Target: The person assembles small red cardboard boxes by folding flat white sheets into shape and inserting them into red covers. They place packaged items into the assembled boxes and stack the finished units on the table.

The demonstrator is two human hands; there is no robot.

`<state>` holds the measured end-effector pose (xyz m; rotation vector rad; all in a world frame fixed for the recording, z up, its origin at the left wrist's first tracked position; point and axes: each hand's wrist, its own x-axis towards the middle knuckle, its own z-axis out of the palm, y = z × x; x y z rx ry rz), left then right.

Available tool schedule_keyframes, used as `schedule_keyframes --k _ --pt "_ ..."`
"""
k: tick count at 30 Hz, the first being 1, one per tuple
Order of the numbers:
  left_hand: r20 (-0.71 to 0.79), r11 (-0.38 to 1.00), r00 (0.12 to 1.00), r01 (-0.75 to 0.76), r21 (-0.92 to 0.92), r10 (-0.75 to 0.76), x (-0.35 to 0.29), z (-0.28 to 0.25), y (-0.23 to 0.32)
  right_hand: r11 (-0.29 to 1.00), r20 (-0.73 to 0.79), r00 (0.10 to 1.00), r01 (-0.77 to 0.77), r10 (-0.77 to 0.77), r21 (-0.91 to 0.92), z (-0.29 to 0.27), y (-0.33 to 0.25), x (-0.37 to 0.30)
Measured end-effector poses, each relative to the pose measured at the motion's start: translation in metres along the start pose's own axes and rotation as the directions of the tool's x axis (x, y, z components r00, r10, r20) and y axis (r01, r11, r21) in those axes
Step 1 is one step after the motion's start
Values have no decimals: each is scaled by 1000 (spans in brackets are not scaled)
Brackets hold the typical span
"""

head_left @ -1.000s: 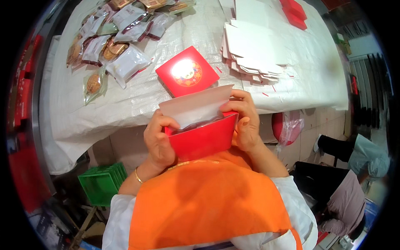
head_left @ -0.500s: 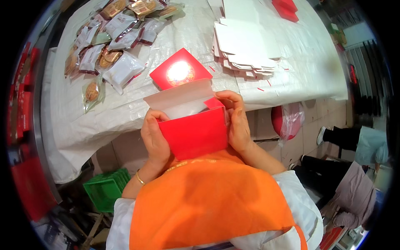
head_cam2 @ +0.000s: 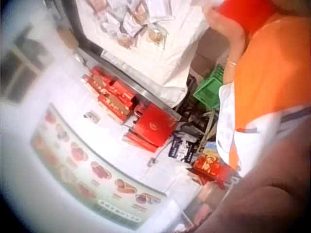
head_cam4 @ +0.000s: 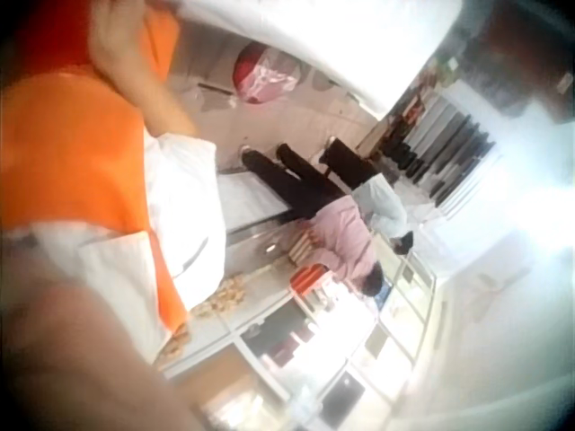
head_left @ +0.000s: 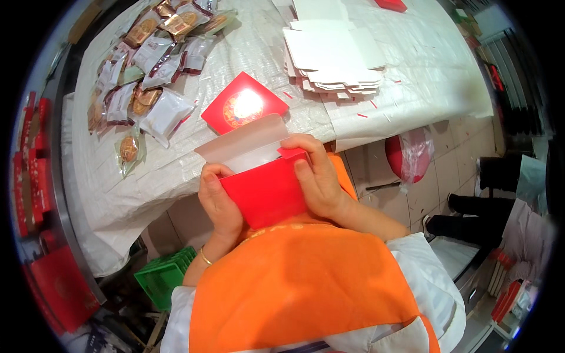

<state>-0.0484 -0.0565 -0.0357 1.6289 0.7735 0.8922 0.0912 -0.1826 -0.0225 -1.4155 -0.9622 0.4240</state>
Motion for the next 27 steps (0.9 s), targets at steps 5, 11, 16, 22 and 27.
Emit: schedule_keyframes --k 5,11,16,22,27 --pt "16 998 1000 -12 -58 13 -3 -1 -1 993 -30 994 101 -103 -61 -4 4 4" --pt "98 970 965 -243 -14 243 -2 -6 2 996 -29 999 42 -44 -73 -12 -1 5" --pt "143 943 932 -324 -80 332 3 -2 19 991 -33 999 31 -36 -132 -15 -4 3" --pt "226 946 919 -319 -51 322 12 -13 12 970 -79 992 77 -97 -232 -21 -10 3" --pt "251 945 911 -324 -53 327 16 -10 16 952 -54 993 82 -102 -294 -28 -12 1"
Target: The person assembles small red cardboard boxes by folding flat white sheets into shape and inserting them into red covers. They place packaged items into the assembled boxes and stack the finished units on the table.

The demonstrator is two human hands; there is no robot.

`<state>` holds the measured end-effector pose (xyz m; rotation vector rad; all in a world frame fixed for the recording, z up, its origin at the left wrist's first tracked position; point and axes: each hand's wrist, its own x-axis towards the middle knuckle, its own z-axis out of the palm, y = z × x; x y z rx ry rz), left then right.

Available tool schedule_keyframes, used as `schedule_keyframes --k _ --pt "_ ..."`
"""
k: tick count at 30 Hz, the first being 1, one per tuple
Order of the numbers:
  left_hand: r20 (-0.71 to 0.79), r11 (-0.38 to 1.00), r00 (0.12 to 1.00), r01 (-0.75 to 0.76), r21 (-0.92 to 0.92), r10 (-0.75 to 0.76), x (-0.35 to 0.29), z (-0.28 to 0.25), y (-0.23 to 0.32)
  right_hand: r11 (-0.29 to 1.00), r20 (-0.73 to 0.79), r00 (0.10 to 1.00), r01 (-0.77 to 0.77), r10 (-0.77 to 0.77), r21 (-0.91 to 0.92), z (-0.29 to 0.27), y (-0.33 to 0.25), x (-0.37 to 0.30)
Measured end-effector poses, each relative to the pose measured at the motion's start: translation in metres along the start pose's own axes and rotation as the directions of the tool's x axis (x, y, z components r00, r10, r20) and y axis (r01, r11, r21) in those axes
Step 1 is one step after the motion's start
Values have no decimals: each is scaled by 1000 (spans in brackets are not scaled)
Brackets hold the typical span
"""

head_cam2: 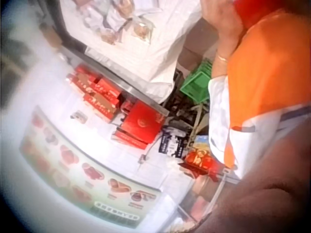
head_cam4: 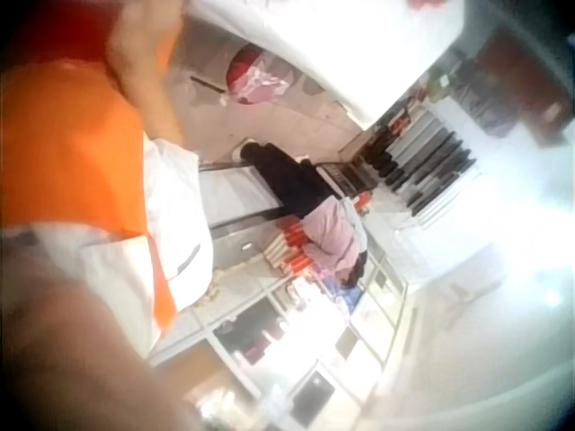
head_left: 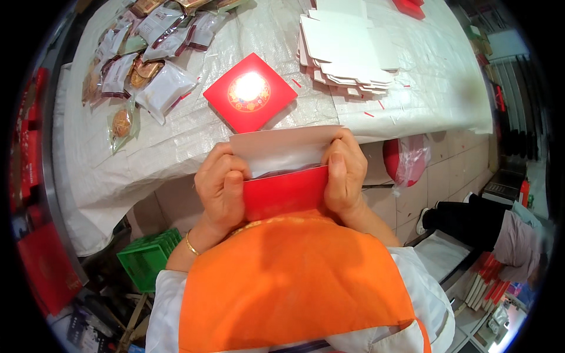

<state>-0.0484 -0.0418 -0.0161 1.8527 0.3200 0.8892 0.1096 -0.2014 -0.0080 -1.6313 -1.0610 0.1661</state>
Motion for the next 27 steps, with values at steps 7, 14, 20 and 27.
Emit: schedule_keyframes --k 7,14,20,27 --pt "-163 956 965 162 -245 -205 -6 13 3 938 -212 955 -133 208 321 25 -14 -2" --pt "-15 997 998 55 -58 -56 2 -2 6 992 9 999 34 -35 123 4 4 1" --pt "69 996 994 -89 30 87 12 -8 16 983 -45 999 12 -4 185 -1 1 3" --pt "211 989 976 22 149 -54 27 -17 34 975 -71 993 -81 97 206 1 -7 0"
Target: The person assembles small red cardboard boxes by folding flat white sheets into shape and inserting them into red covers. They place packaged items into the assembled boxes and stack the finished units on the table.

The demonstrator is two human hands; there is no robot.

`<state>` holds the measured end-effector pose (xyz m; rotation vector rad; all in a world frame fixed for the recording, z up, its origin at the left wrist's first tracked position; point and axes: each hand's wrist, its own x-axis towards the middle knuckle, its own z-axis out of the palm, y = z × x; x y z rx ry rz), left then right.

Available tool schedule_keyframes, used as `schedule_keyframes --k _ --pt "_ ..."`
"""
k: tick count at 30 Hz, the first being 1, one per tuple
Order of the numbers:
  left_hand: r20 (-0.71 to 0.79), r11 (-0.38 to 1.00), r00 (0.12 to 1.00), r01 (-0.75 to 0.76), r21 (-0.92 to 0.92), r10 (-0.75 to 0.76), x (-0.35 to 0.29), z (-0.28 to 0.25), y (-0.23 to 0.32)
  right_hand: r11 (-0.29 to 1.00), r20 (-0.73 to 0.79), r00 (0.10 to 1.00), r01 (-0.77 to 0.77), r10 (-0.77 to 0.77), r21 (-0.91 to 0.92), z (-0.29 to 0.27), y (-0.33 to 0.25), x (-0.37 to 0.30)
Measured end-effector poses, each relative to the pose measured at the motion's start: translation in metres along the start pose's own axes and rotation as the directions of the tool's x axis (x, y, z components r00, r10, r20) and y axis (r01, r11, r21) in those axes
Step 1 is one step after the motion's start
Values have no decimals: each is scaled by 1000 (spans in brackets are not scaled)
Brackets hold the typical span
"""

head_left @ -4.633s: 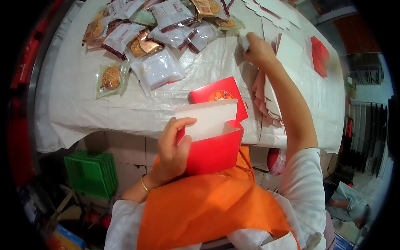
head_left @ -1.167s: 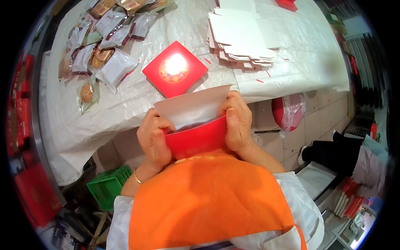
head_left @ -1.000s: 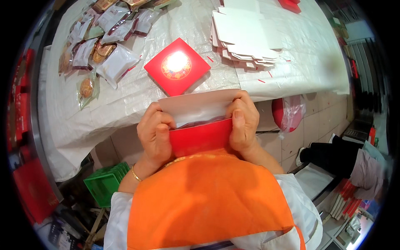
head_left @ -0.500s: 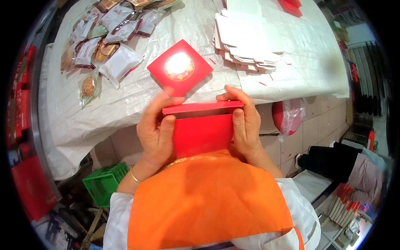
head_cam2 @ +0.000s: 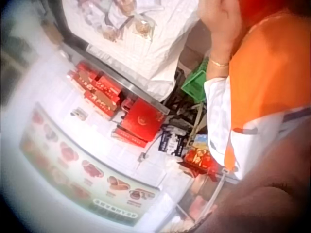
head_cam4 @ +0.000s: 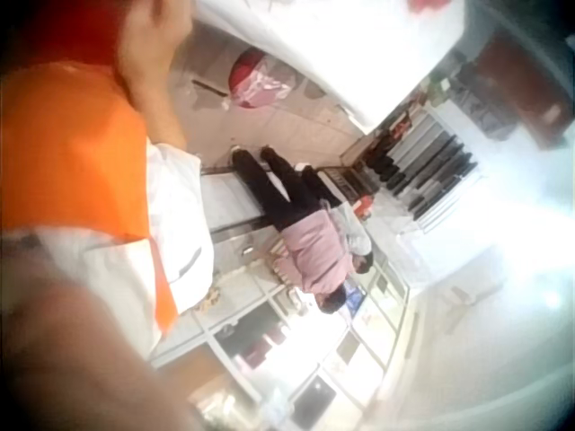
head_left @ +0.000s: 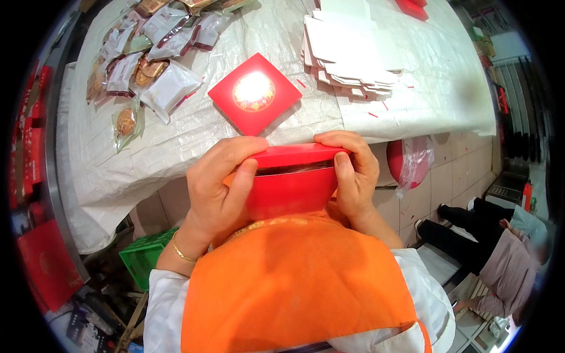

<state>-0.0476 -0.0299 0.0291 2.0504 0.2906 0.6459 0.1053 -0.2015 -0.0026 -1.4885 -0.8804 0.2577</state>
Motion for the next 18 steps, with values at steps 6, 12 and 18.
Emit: schedule_keyframes --k 6,12,18 --pt "65 1000 998 -2 -19 3 3 1 -2 994 31 998 54 -57 95 0 10 -6" --pt "57 998 998 -14 -67 18 -2 5 -14 989 36 997 63 -68 134 2 12 -10" --pt "-21 959 998 -64 -277 60 -12 25 -29 964 69 997 3 -22 266 2 22 -19"
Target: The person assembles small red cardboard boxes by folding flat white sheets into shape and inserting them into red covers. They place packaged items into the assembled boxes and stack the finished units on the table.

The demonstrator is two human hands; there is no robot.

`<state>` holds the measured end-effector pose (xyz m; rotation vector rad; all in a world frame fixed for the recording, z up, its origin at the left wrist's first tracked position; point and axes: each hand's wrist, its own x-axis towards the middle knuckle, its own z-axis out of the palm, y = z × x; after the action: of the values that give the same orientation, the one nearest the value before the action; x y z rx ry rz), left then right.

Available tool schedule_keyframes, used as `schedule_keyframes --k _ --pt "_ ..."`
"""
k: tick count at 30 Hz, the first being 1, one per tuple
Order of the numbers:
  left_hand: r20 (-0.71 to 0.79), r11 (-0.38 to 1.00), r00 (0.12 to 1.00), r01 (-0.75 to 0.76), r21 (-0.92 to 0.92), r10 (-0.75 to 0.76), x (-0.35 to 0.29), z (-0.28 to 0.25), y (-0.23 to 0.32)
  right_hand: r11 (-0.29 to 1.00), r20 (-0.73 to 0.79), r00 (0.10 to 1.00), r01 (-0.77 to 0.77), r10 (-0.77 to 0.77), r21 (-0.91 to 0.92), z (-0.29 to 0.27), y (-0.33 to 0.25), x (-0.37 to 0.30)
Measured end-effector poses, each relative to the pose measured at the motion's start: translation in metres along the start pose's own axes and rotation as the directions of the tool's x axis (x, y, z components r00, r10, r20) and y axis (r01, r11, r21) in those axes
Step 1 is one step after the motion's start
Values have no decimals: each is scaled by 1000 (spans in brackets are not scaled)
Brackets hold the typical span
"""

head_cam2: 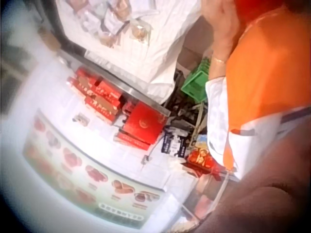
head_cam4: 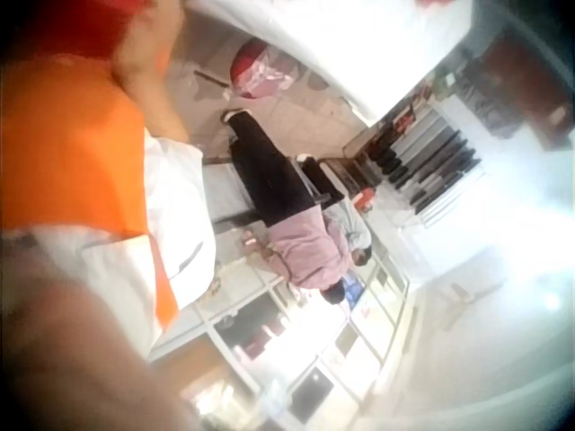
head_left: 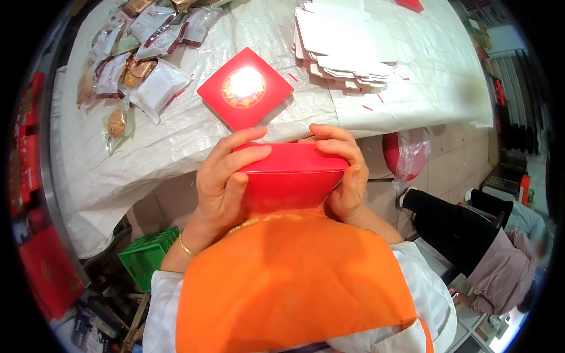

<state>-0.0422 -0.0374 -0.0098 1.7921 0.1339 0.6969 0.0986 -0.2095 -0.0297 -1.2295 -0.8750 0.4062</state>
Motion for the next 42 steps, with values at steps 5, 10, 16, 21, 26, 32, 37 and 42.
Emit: schedule_keyframes --k 5,10,16,21,26,32,37,42 --pt "-56 997 998 -16 -80 11 -7 12 -14 996 24 998 -61 59 63 7 2 0" --pt "-56 999 998 -8 -51 5 -8 7 -14 985 72 997 -25 38 -170 6 -5 11" --pt "-111 992 993 23 -125 -37 -12 15 -14 997 50 998 -20 24 -70 3 0 12" --pt "-128 1000 992 -22 -12 20 -20 22 -23 966 90 996 24 -1 -256 12 -3 13" --pt "-137 995 986 100 18 -96 -29 23 -24 942 168 984 4 56 -336 3 3 7" --pt "-272 966 928 236 -105 -256 3 24 -44 941 154 947 -242 282 -235 -2 2 -1" --pt "-276 970 955 39 -238 -106 98 32 -12 912 -57 957 -287 283 -294 -60 -19 94" --pt "-378 993 926 -25 -112 -19 128 18 -28 977 -434 876 -205 209 56 -199 17 207"
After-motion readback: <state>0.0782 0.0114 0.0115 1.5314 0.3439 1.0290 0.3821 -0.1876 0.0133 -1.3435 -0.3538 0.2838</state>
